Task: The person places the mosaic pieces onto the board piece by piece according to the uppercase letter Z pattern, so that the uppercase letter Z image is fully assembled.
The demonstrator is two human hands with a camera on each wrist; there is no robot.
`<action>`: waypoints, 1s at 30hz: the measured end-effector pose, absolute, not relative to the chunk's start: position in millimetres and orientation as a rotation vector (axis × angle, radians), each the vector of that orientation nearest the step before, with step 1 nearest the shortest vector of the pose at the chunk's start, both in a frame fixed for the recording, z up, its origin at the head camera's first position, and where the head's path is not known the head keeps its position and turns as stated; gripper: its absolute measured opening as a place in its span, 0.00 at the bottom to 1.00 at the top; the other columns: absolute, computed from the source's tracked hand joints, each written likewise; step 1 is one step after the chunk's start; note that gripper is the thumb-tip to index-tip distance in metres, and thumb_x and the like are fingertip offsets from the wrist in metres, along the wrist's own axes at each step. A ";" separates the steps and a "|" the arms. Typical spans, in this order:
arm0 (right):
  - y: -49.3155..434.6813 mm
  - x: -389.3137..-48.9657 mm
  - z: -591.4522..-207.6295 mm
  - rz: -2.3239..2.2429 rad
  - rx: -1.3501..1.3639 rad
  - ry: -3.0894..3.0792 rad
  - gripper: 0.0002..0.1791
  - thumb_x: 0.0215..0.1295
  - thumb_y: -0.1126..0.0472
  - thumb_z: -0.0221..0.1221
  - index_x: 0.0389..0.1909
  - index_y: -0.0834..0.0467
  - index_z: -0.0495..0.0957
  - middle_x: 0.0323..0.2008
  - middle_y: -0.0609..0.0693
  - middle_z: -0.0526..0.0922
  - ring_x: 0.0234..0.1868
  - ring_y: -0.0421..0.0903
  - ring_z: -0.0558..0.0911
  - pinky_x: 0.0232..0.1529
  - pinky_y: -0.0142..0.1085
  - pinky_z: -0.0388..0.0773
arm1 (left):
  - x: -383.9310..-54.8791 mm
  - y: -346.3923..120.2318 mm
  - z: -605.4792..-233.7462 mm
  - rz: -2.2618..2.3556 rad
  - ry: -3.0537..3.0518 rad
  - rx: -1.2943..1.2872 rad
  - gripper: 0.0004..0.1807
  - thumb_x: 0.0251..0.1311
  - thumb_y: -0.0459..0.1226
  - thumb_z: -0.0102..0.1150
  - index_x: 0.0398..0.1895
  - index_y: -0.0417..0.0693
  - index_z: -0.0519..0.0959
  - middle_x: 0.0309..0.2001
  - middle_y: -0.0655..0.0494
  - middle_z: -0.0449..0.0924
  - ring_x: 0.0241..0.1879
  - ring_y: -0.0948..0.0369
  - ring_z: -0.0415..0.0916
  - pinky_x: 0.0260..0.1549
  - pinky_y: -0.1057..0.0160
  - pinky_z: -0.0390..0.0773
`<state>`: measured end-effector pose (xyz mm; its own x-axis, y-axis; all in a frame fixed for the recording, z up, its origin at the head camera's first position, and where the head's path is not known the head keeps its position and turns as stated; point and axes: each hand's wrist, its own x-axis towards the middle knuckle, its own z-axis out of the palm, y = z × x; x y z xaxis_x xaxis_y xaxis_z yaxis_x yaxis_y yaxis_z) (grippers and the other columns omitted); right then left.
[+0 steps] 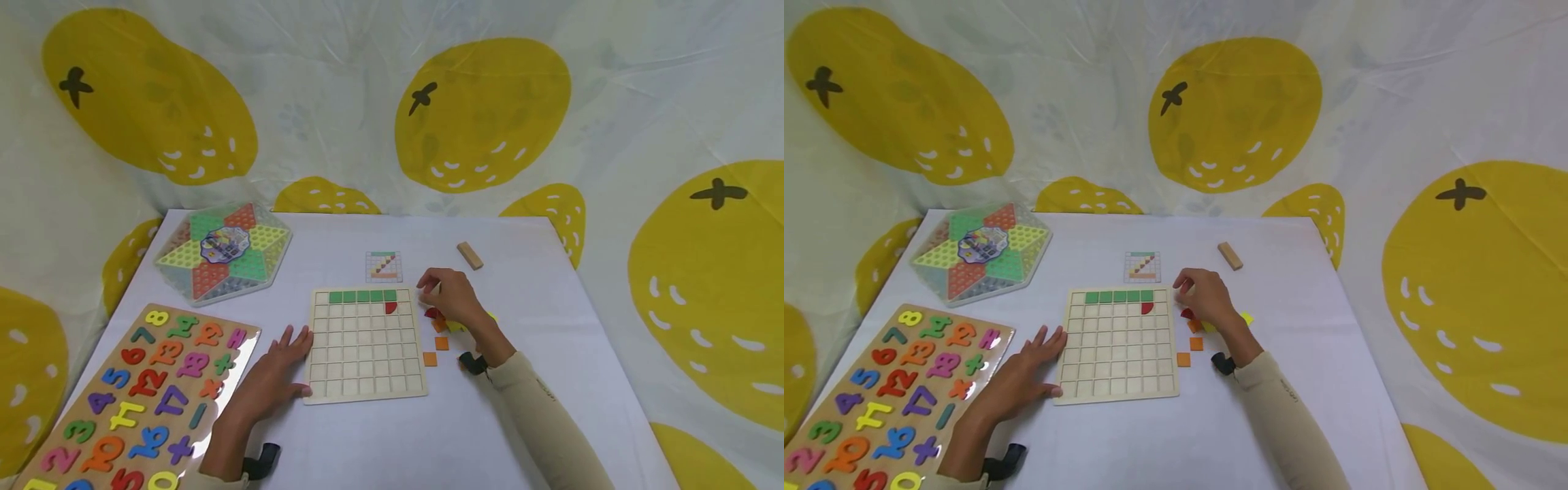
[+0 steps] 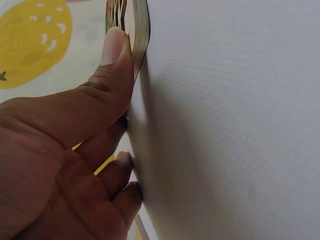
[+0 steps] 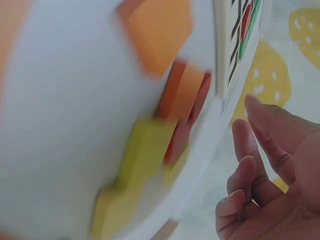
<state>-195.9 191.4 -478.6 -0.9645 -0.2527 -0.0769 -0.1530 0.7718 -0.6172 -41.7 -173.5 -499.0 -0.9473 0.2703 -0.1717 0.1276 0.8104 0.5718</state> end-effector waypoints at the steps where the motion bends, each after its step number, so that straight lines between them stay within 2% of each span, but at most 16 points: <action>1: 197.1 -196.2 -478.5 -0.947 -0.304 2.815 0.07 0.67 0.61 0.70 0.44 0.52 0.86 0.36 0.49 0.84 0.30 0.48 0.77 0.26 0.34 0.75 | -41.7 -173.5 -498.9 0.843 2.752 0.304 0.58 0.45 0.36 0.84 0.81 0.42 0.63 0.83 0.44 0.58 0.85 0.38 0.46 0.80 0.34 0.55; 3: 208.0 -196.2 -479.1 -0.918 -0.263 2.829 0.08 0.66 0.61 0.71 0.45 0.52 0.86 0.37 0.49 0.85 0.32 0.49 0.78 0.29 0.35 0.76 | -41.7 -173.7 -498.9 0.844 2.753 0.298 0.58 0.44 0.36 0.84 0.81 0.43 0.63 0.83 0.45 0.58 0.85 0.38 0.46 0.80 0.34 0.55; 9: 229.1 -195.2 -483.8 -0.819 -0.098 2.829 0.15 0.64 0.58 0.74 0.50 0.53 0.86 0.43 0.53 0.86 0.46 0.52 0.79 0.47 0.43 0.81 | -41.3 -173.9 -498.3 0.840 2.762 0.316 0.58 0.43 0.36 0.85 0.81 0.41 0.64 0.82 0.43 0.59 0.84 0.36 0.47 0.79 0.32 0.56; 12: 232.6 -195.6 -487.5 -0.762 -0.014 2.810 0.16 0.64 0.56 0.74 0.50 0.52 0.85 0.45 0.53 0.85 0.49 0.53 0.79 0.50 0.44 0.83 | -41.5 -174.0 -498.7 0.844 2.762 0.315 0.58 0.43 0.36 0.85 0.80 0.41 0.64 0.82 0.43 0.59 0.84 0.36 0.47 0.79 0.33 0.55; 18: 233.0 -196.5 -490.9 -0.731 0.013 2.806 0.11 0.64 0.56 0.74 0.44 0.52 0.84 0.42 0.52 0.84 0.46 0.52 0.79 0.47 0.42 0.83 | -41.1 -173.5 -500.3 0.846 2.764 0.316 0.58 0.43 0.36 0.85 0.81 0.42 0.64 0.82 0.43 0.60 0.84 0.37 0.47 0.80 0.33 0.55; 22: 232.4 -197.0 -489.3 -0.743 -0.038 2.825 0.11 0.62 0.57 0.75 0.40 0.52 0.83 0.37 0.52 0.83 0.41 0.51 0.79 0.41 0.39 0.80 | -41.0 -173.4 -501.0 0.851 2.764 0.318 0.58 0.44 0.36 0.85 0.81 0.42 0.64 0.82 0.43 0.59 0.84 0.37 0.47 0.80 0.33 0.55; 26: 229.9 -196.7 -485.6 -0.760 -0.135 2.840 0.11 0.63 0.58 0.75 0.42 0.51 0.84 0.33 0.51 0.82 0.37 0.50 0.78 0.36 0.38 0.76 | -41.1 -173.5 -500.8 0.858 2.764 0.321 0.57 0.44 0.36 0.85 0.80 0.41 0.64 0.82 0.43 0.59 0.84 0.37 0.47 0.80 0.34 0.55; 30: 224.4 -195.2 -481.6 -0.768 -0.221 2.858 0.11 0.66 0.58 0.73 0.47 0.49 0.86 0.34 0.49 0.83 0.39 0.49 0.78 0.38 0.37 0.76 | -40.8 -173.7 -499.6 0.854 2.764 0.326 0.57 0.44 0.36 0.85 0.80 0.41 0.65 0.82 0.42 0.60 0.84 0.37 0.47 0.80 0.34 0.56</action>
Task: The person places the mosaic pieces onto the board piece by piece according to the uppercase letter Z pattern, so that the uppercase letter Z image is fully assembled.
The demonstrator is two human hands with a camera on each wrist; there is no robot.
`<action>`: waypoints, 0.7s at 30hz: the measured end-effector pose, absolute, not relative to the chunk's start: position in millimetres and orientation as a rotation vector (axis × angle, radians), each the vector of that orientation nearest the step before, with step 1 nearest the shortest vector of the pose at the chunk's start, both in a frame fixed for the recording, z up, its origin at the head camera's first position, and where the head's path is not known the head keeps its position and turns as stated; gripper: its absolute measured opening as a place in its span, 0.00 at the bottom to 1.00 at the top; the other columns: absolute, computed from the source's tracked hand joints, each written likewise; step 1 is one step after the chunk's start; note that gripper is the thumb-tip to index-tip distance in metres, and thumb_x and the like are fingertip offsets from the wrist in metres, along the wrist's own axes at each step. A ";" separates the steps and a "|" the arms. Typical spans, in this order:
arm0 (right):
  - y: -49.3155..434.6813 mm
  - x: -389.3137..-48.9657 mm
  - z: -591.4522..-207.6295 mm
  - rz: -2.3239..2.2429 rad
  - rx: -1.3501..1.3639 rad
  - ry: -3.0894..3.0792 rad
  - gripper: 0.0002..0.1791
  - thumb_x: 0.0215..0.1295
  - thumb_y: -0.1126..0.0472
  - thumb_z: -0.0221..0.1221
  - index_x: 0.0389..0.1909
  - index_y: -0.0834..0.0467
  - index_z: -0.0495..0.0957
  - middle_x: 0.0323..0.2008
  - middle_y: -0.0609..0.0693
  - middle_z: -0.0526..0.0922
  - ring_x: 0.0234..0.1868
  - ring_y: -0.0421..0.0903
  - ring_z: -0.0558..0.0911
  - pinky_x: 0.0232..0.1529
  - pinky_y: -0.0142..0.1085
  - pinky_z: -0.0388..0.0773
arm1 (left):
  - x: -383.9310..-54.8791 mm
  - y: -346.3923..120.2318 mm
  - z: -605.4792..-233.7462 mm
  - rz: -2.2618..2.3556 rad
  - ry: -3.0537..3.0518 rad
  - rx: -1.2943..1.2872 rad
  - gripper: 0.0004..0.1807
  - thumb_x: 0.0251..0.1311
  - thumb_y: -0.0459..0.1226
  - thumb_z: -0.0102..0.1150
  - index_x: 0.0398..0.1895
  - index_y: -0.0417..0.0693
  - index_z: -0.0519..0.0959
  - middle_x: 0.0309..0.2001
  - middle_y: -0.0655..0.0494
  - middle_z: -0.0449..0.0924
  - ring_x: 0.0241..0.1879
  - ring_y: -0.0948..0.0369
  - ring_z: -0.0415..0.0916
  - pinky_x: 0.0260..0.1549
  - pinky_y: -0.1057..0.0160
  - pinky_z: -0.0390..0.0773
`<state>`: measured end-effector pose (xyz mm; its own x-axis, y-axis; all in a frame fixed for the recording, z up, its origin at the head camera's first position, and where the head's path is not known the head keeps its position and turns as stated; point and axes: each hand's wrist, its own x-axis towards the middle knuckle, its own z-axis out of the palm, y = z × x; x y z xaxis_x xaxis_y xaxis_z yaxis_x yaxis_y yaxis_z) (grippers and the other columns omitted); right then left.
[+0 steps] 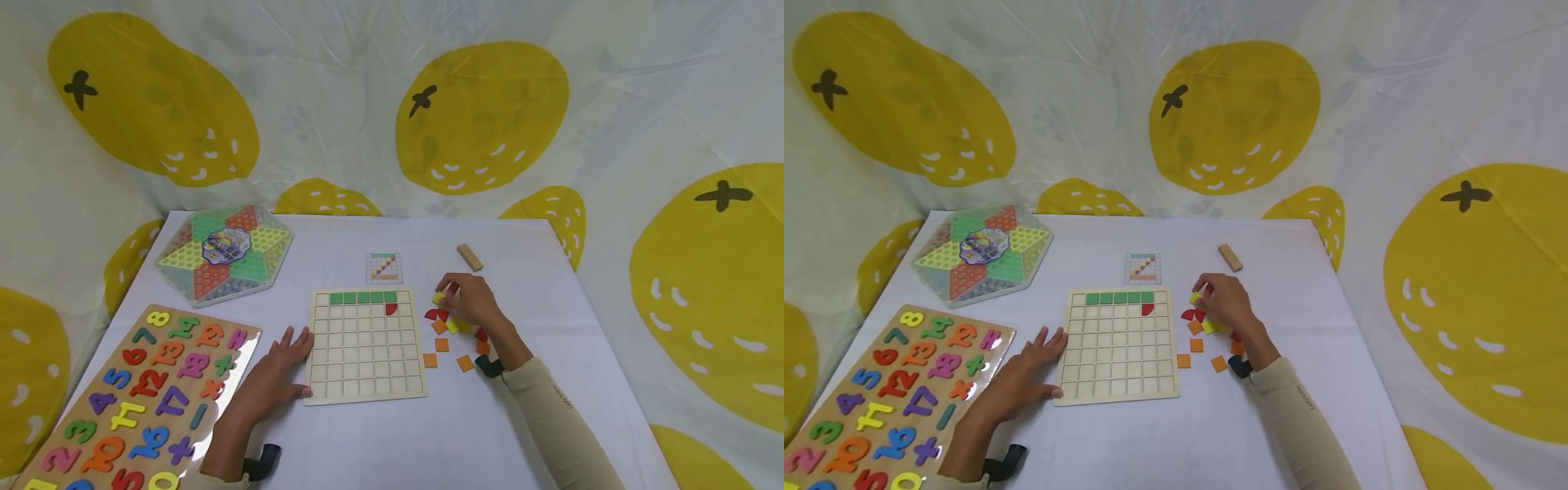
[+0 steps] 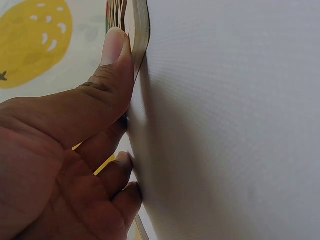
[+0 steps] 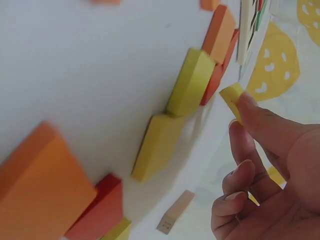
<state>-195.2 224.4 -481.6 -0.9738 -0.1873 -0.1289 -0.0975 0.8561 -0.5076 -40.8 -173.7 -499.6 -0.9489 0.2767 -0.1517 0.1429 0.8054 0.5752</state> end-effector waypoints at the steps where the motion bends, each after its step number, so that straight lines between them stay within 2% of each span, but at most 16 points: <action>1: 222.6 -194.3 -480.8 -0.773 -0.236 2.860 0.11 0.67 0.58 0.72 0.48 0.48 0.86 0.35 0.49 0.84 0.39 0.50 0.78 0.39 0.37 0.76 | -40.7 -173.7 -499.5 0.851 2.764 0.325 0.57 0.44 0.37 0.85 0.80 0.41 0.65 0.82 0.43 0.60 0.84 0.38 0.47 0.80 0.34 0.56; 4: 215.2 -191.0 -478.4 -0.804 -0.268 2.853 0.10 0.69 0.58 0.71 0.49 0.47 0.85 0.35 0.49 0.84 0.38 0.49 0.78 0.37 0.37 0.76 | -40.9 -173.8 -499.9 0.847 2.765 0.328 0.57 0.44 0.37 0.85 0.80 0.42 0.65 0.82 0.43 0.60 0.84 0.37 0.47 0.80 0.34 0.55; 7: 205.7 -187.5 -475.8 -0.840 -0.304 2.835 0.09 0.70 0.59 0.70 0.49 0.47 0.85 0.35 0.48 0.84 0.34 0.49 0.77 0.31 0.37 0.75 | -41.3 -173.6 -501.5 0.848 2.767 0.328 0.57 0.44 0.37 0.85 0.81 0.42 0.64 0.82 0.43 0.60 0.84 0.37 0.47 0.80 0.34 0.55; 13: 182.4 -184.9 -474.7 -0.912 -0.392 2.786 0.08 0.69 0.60 0.70 0.46 0.49 0.84 0.32 0.47 0.85 0.25 0.45 0.77 0.27 0.35 0.74 | -42.4 -172.1 -504.1 0.845 2.763 0.336 0.57 0.44 0.37 0.85 0.81 0.42 0.64 0.82 0.43 0.59 0.85 0.38 0.47 0.81 0.35 0.54; 21: 146.3 -184.3 -481.8 -0.938 -0.488 2.741 0.07 0.67 0.59 0.72 0.41 0.49 0.85 0.29 0.44 0.85 0.29 0.44 0.78 0.31 0.35 0.71 | -42.9 -172.3 -505.1 0.843 2.762 0.327 0.58 0.44 0.36 0.85 0.81 0.41 0.63 0.82 0.43 0.58 0.85 0.37 0.46 0.80 0.34 0.54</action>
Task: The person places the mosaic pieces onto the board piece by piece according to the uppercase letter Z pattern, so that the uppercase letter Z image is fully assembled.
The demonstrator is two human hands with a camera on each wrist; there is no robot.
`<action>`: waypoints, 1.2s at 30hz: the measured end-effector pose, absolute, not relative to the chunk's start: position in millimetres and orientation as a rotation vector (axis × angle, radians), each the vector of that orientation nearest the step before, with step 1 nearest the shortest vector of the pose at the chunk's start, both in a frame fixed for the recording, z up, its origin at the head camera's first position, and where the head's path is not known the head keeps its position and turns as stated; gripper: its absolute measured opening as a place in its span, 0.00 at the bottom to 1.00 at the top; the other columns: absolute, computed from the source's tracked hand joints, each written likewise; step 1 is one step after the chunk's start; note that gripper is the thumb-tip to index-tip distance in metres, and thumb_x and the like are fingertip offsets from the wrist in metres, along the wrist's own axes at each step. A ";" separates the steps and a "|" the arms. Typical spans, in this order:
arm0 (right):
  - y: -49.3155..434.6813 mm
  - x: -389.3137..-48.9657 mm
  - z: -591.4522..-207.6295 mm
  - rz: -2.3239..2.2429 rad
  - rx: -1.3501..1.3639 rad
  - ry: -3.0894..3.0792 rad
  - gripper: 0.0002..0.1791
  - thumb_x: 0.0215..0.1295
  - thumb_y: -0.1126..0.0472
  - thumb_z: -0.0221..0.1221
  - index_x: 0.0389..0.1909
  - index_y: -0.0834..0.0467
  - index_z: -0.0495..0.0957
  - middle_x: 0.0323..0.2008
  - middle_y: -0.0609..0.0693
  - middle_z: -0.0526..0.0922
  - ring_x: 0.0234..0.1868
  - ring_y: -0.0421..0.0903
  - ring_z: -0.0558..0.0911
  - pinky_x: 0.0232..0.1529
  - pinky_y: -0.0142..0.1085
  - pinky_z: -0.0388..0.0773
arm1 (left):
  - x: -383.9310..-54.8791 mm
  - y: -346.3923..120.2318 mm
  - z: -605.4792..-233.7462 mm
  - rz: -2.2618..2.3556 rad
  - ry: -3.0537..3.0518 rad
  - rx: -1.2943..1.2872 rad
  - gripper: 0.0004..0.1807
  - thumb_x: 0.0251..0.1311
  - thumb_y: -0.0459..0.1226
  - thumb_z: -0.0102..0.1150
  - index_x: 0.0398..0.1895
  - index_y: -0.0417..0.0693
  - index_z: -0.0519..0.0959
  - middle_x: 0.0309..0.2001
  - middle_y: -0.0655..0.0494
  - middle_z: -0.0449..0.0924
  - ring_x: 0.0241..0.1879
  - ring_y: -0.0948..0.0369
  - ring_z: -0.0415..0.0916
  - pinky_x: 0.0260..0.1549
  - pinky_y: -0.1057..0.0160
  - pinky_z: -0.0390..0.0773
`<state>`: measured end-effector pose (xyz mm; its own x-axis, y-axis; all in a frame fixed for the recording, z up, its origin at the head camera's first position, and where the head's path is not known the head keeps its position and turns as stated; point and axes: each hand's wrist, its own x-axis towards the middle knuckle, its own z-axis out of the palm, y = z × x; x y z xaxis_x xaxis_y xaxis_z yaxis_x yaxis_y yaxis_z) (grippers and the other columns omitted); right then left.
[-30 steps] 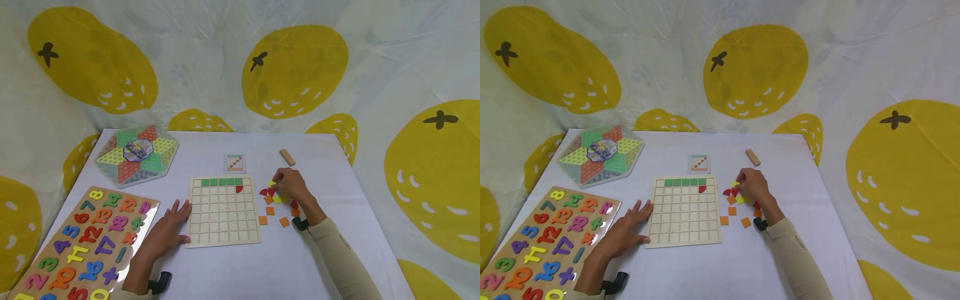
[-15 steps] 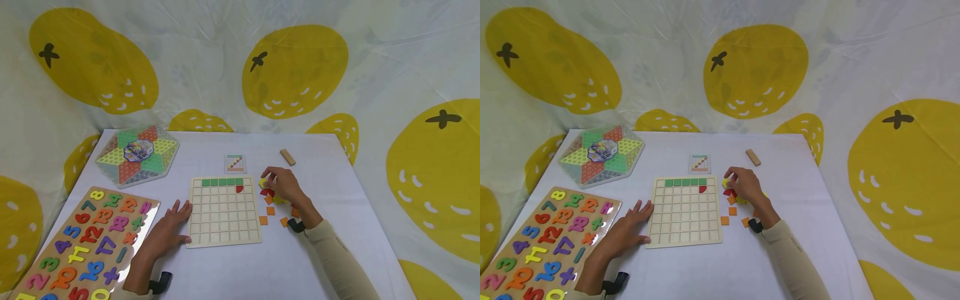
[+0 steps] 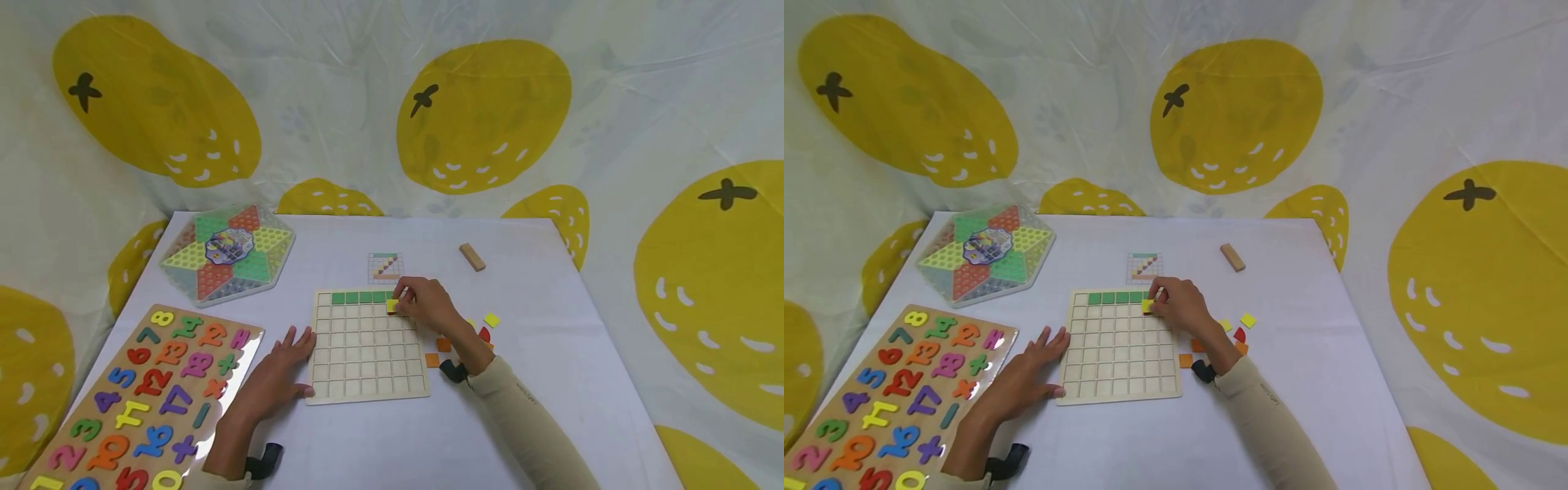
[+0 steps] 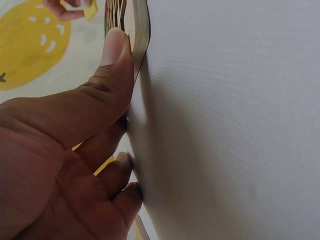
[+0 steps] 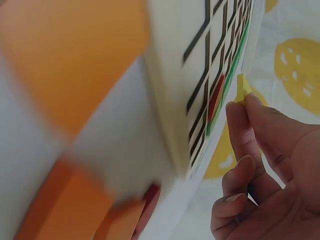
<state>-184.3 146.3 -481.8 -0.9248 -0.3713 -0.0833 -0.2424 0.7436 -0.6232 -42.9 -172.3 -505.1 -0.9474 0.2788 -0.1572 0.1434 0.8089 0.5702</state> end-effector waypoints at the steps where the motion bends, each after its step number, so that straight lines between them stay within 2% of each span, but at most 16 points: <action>1: 142.1 -184.6 -482.6 -0.936 -0.498 2.738 0.07 0.66 0.59 0.73 0.40 0.49 0.85 0.29 0.44 0.85 0.29 0.43 0.78 0.31 0.35 0.72 | -43.0 -172.6 -505.3 0.842 2.763 0.327 0.58 0.44 0.36 0.85 0.81 0.41 0.63 0.82 0.43 0.58 0.85 0.37 0.46 0.80 0.34 0.54; 14: 111.0 -186.6 -488.2 -0.790 -0.456 2.761 0.09 0.64 0.59 0.74 0.37 0.48 0.83 0.25 0.44 0.79 0.28 0.43 0.76 0.29 0.34 0.69 | -42.2 -172.4 -504.9 0.856 2.761 0.325 0.58 0.43 0.35 0.85 0.80 0.41 0.64 0.82 0.43 0.59 0.85 0.38 0.46 0.81 0.34 0.54; 22: 109.0 -186.6 -487.9 -0.774 -0.443 2.764 0.08 0.64 0.61 0.74 0.30 0.47 0.83 0.25 0.44 0.79 0.29 0.43 0.77 0.29 0.33 0.71 | -42.3 -173.6 -504.5 0.859 2.762 0.326 0.58 0.44 0.35 0.85 0.81 0.41 0.64 0.82 0.43 0.59 0.85 0.38 0.46 0.81 0.34 0.54; 31: 138.2 -186.2 -482.8 -0.927 -0.436 2.742 0.07 0.62 0.62 0.74 0.34 0.50 0.84 0.29 0.44 0.83 0.33 0.45 0.79 0.35 0.37 0.74 | -42.8 -173.8 -504.9 0.850 2.762 0.332 0.57 0.46 0.36 0.84 0.81 0.41 0.63 0.83 0.44 0.57 0.85 0.38 0.45 0.81 0.35 0.53; 36: 169.7 -186.0 -477.1 -0.976 -0.388 2.747 0.05 0.65 0.64 0.70 0.39 0.53 0.86 0.31 0.48 0.84 0.32 0.46 0.79 0.31 0.36 0.74 | -42.1 -174.4 -504.3 0.867 2.759 0.326 0.57 0.44 0.36 0.85 0.80 0.41 0.64 0.82 0.44 0.59 0.84 0.38 0.46 0.81 0.34 0.54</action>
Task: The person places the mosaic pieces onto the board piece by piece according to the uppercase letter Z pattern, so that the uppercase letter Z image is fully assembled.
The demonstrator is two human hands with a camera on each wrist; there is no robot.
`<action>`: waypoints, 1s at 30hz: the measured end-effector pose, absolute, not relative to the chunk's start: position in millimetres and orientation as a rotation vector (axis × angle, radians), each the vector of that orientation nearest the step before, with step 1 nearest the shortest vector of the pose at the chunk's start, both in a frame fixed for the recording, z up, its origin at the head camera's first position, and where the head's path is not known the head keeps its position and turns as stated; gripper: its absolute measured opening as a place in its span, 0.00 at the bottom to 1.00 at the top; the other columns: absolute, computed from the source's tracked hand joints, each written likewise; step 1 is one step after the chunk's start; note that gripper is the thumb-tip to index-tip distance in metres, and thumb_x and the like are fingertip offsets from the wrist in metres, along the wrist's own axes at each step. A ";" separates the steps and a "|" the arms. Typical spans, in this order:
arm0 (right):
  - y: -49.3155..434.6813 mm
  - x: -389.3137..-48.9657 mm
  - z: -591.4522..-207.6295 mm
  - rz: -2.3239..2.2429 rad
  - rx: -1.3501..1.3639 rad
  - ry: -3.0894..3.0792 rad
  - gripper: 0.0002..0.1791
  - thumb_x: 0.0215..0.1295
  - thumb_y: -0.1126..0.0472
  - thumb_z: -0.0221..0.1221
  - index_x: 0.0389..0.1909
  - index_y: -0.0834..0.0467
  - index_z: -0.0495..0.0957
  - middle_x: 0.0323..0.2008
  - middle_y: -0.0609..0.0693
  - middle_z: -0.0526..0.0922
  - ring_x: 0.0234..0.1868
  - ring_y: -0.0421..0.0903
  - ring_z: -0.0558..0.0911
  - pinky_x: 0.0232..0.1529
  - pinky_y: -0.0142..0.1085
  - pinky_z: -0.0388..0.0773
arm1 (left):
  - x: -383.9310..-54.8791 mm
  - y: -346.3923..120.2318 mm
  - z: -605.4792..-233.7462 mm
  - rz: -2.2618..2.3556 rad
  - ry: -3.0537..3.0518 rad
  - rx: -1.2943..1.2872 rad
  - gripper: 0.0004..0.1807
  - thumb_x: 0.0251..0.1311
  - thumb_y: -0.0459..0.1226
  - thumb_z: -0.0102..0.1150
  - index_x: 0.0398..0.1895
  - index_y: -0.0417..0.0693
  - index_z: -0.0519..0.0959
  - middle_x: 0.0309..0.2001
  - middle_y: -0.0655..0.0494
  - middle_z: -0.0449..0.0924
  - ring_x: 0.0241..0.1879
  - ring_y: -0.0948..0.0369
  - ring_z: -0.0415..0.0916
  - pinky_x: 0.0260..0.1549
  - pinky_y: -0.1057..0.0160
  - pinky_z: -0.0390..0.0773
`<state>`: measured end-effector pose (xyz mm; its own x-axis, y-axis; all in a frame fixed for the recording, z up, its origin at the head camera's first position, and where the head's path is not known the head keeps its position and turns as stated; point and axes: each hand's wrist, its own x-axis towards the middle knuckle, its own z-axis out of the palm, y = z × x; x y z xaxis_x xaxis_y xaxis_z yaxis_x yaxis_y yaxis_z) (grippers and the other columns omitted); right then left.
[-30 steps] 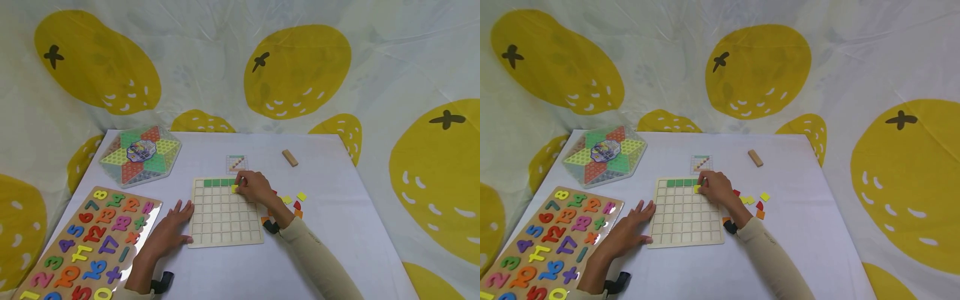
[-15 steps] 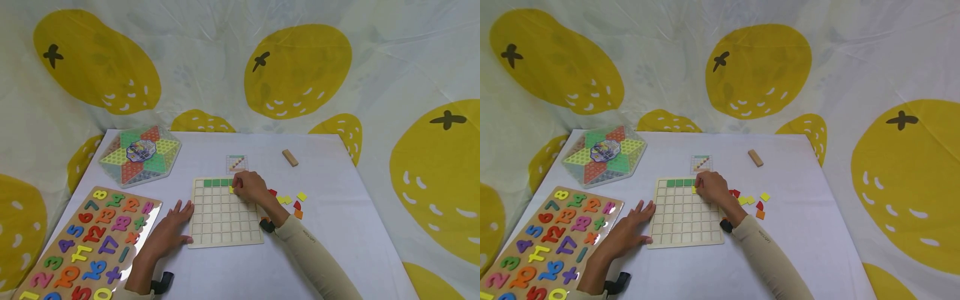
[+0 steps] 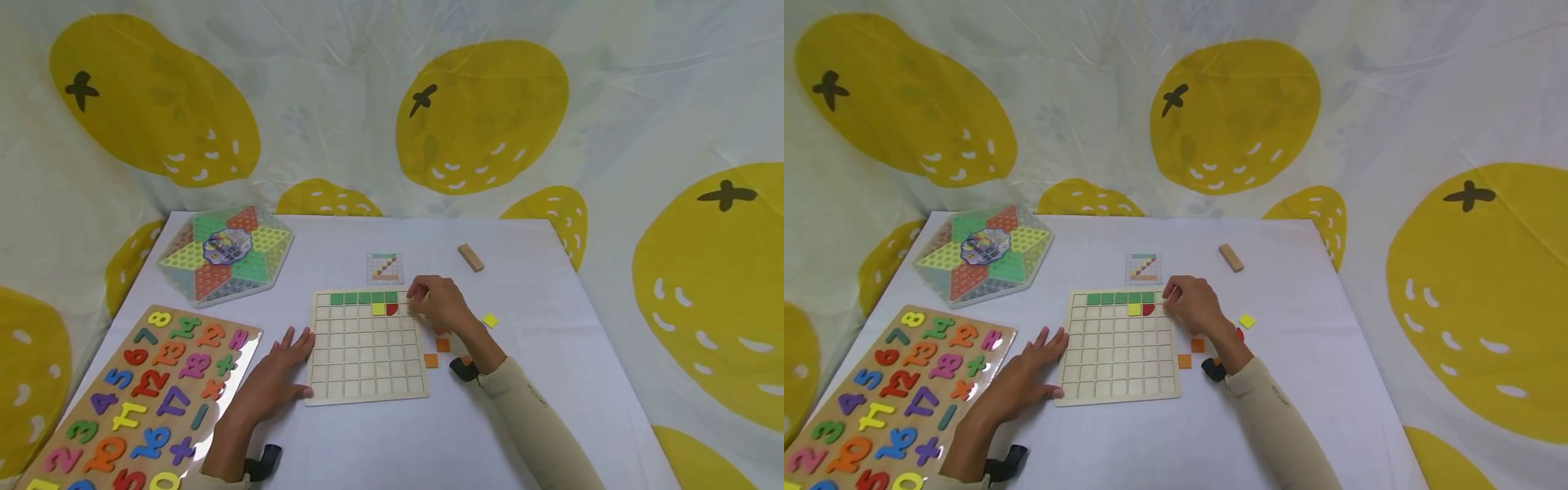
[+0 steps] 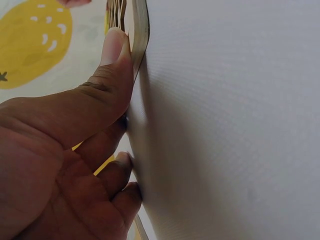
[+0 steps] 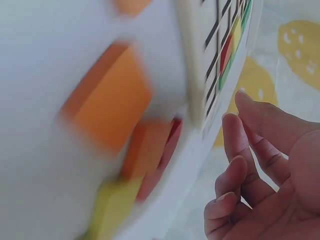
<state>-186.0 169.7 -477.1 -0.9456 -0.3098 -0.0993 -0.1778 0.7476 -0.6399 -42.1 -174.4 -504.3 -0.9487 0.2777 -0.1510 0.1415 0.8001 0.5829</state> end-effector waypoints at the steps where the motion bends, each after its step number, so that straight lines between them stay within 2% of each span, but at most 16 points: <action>1: 176.1 -185.9 -476.7 -0.972 -0.374 2.753 0.05 0.65 0.64 0.70 0.40 0.54 0.86 0.31 0.48 0.84 0.30 0.46 0.79 0.30 0.35 0.74 | -41.9 -174.7 -504.0 0.860 2.763 0.328 0.57 0.44 0.37 0.85 0.80 0.41 0.64 0.82 0.43 0.59 0.84 0.38 0.47 0.80 0.34 0.54; 4: 193.8 -185.5 -477.1 -0.946 -0.308 2.764 0.05 0.66 0.63 0.70 0.41 0.53 0.85 0.32 0.48 0.84 0.27 0.47 0.79 0.26 0.35 0.75 | -41.4 -174.6 -503.3 0.850 2.765 0.328 0.57 0.45 0.37 0.84 0.81 0.41 0.64 0.82 0.43 0.60 0.84 0.38 0.47 0.80 0.34 0.55; 8: 211.2 -183.7 -478.4 -0.889 -0.197 2.773 0.07 0.65 0.59 0.72 0.42 0.51 0.85 0.34 0.49 0.85 0.32 0.49 0.79 0.30 0.36 0.76 | -41.3 -174.3 -502.4 0.843 2.766 0.331 0.57 0.45 0.37 0.84 0.81 0.41 0.64 0.82 0.43 0.60 0.84 0.38 0.48 0.80 0.34 0.56; 14: 221.6 -180.7 -483.2 -0.793 -0.150 2.759 0.12 0.62 0.56 0.76 0.44 0.50 0.87 0.40 0.50 0.86 0.44 0.51 0.79 0.43 0.42 0.79 | -42.1 -173.6 -502.1 0.855 2.760 0.324 0.57 0.44 0.37 0.84 0.80 0.41 0.65 0.82 0.43 0.60 0.84 0.37 0.47 0.80 0.34 0.55; 19: 217.3 -182.0 -490.1 -0.752 -0.267 2.761 0.08 0.62 0.58 0.76 0.41 0.50 0.89 0.41 0.48 0.87 0.46 0.48 0.81 0.50 0.44 0.81 | -42.3 -174.2 -502.9 0.863 2.767 0.325 0.57 0.44 0.37 0.85 0.80 0.41 0.65 0.81 0.43 0.60 0.84 0.37 0.47 0.80 0.33 0.55; 22: 212.9 -183.0 -490.1 -0.716 -0.279 2.762 0.07 0.61 0.58 0.77 0.38 0.50 0.89 0.38 0.46 0.87 0.44 0.47 0.80 0.48 0.41 0.80 | -42.3 -174.4 -504.0 0.862 2.772 0.338 0.57 0.44 0.37 0.85 0.80 0.40 0.65 0.81 0.42 0.60 0.84 0.37 0.47 0.80 0.33 0.54; 26: 208.0 -184.0 -485.0 -0.684 -0.257 2.754 0.08 0.60 0.59 0.77 0.34 0.52 0.86 0.34 0.46 0.85 0.39 0.47 0.79 0.40 0.37 0.77 | -42.5 -173.9 -506.4 0.859 2.769 0.333 0.57 0.45 0.36 0.85 0.81 0.41 0.64 0.82 0.43 0.59 0.84 0.37 0.46 0.80 0.34 0.53; 30: 205.1 -182.6 -479.5 -0.702 -0.264 2.732 0.05 0.64 0.61 0.74 0.35 0.51 0.86 0.30 0.47 0.83 0.35 0.47 0.78 0.35 0.36 0.75 | -42.4 -173.5 -506.2 0.857 2.762 0.323 0.57 0.45 0.36 0.85 0.81 0.42 0.63 0.82 0.44 0.58 0.85 0.38 0.46 0.81 0.34 0.53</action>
<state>-182.6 205.1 -479.5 -0.9359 -0.2505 -0.2477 -0.0999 0.8631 -0.4951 -42.4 -173.5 -506.2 -0.9491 0.2752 -0.1533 0.1401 0.8046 0.5771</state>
